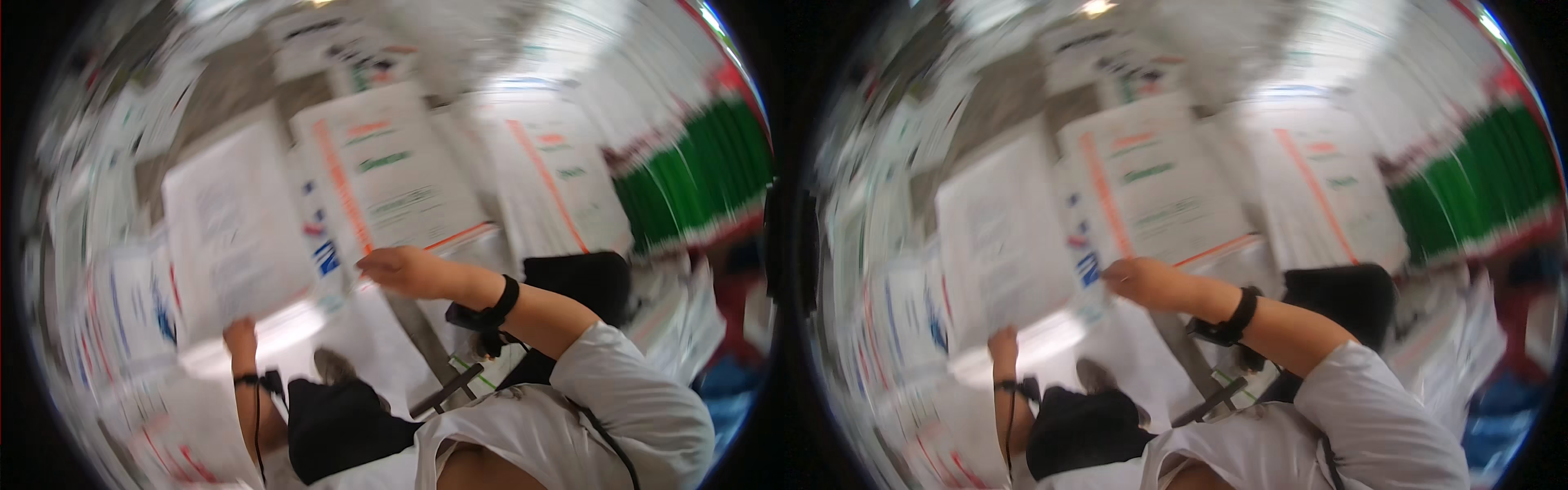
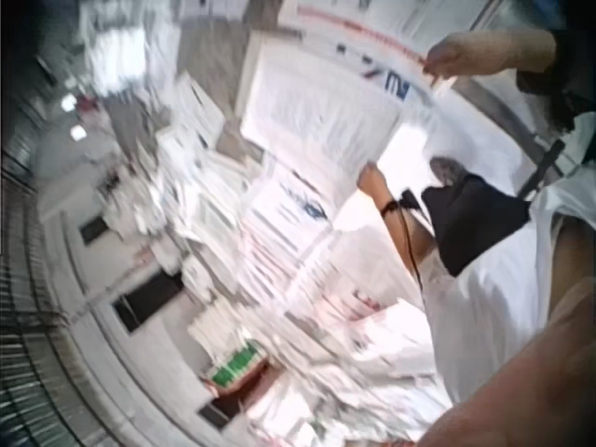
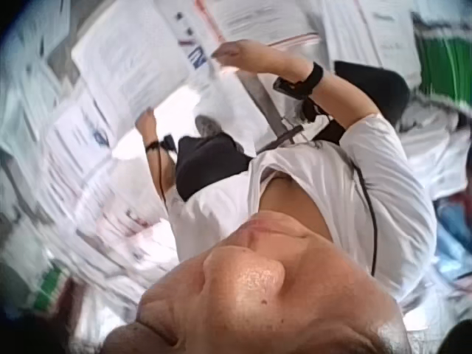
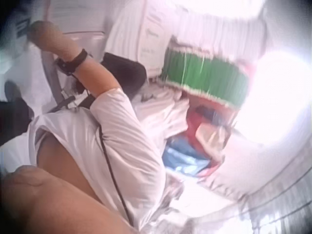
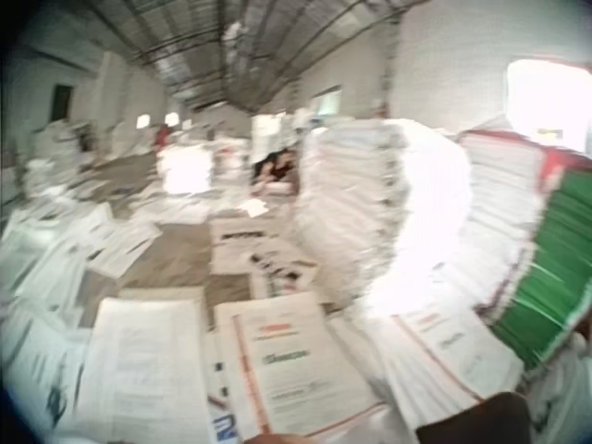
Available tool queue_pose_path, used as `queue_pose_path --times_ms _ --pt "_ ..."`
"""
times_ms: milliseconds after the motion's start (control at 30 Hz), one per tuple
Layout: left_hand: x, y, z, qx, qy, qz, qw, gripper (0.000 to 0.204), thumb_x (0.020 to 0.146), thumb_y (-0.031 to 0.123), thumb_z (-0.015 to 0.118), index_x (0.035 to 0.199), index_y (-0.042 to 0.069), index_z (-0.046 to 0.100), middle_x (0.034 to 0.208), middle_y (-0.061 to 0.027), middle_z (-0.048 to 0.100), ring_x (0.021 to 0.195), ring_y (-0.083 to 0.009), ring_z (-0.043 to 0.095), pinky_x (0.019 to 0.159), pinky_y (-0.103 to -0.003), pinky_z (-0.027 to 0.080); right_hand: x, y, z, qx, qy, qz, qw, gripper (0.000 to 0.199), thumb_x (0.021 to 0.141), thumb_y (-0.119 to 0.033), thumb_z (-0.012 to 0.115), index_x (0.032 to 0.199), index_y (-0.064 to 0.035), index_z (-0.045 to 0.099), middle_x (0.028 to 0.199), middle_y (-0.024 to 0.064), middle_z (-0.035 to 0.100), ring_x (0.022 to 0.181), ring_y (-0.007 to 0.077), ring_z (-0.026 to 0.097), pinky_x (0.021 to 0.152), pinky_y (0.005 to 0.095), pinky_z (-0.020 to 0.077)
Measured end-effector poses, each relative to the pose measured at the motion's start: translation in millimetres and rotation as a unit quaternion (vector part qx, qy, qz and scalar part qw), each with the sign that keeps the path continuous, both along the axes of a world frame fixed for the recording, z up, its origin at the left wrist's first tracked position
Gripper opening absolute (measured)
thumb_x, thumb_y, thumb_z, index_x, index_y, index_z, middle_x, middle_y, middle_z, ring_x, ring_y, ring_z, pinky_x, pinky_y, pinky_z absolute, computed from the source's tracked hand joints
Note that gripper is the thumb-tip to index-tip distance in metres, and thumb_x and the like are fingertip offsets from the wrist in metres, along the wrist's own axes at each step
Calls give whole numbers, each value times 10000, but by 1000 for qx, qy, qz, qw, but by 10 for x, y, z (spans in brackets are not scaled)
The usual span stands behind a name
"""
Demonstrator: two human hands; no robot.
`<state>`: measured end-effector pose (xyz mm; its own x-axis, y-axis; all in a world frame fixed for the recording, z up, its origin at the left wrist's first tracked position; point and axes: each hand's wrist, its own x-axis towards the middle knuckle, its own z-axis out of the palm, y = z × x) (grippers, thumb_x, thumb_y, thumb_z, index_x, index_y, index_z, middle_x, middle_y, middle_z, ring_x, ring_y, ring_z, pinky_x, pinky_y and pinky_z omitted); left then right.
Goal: Sorting and stacking large white plastic bags in a warehouse environment.
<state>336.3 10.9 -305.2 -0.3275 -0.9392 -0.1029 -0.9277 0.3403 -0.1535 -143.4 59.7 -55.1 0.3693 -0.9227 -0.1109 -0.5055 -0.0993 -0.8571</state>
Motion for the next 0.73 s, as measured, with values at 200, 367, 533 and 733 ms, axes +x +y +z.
queue_pose_path --times_ms 200,367,533,733 --pt "-179 -813 1351 81 409 39 908 339 948 146 595 1230 -33 652 1214 -145 683 1066 -229 654 932 -307 501 -1120 1041 2042 -127 -84 -102 983 320 1037 -243 561 1244 -12 642 1152 127 697 1064 207 661 943 342 510" --pt "-874 -950 3563 79 515 46 852 417 1038 256 535 1356 -12 564 1309 -151 615 1203 -236 583 1016 -329 469 -2285 1896 2392 -229 -254 -273 899 314 1037 -197 545 1244 17 643 1120 118 704 1025 193 681 946 316 523" --pt "-2628 199 5340 31 469 3 883 466 1049 304 522 1386 -19 532 1296 -165 632 1167 -269 623 1000 -353 497 -3722 2681 1242 -153 -487 -516 688 328 1018 -205 527 1257 -4 624 1083 120 707 976 208 692 903 325 535" --pt "-3127 -171 4827 79 428 -106 894 406 1064 241 499 1360 -31 554 1298 -197 613 1178 -287 613 1043 -392 498 -4532 3499 -1260 30 -332 -807 487 354 966 -264 613 1274 -91 624 1095 99 697 979 263 688 835 362 541"
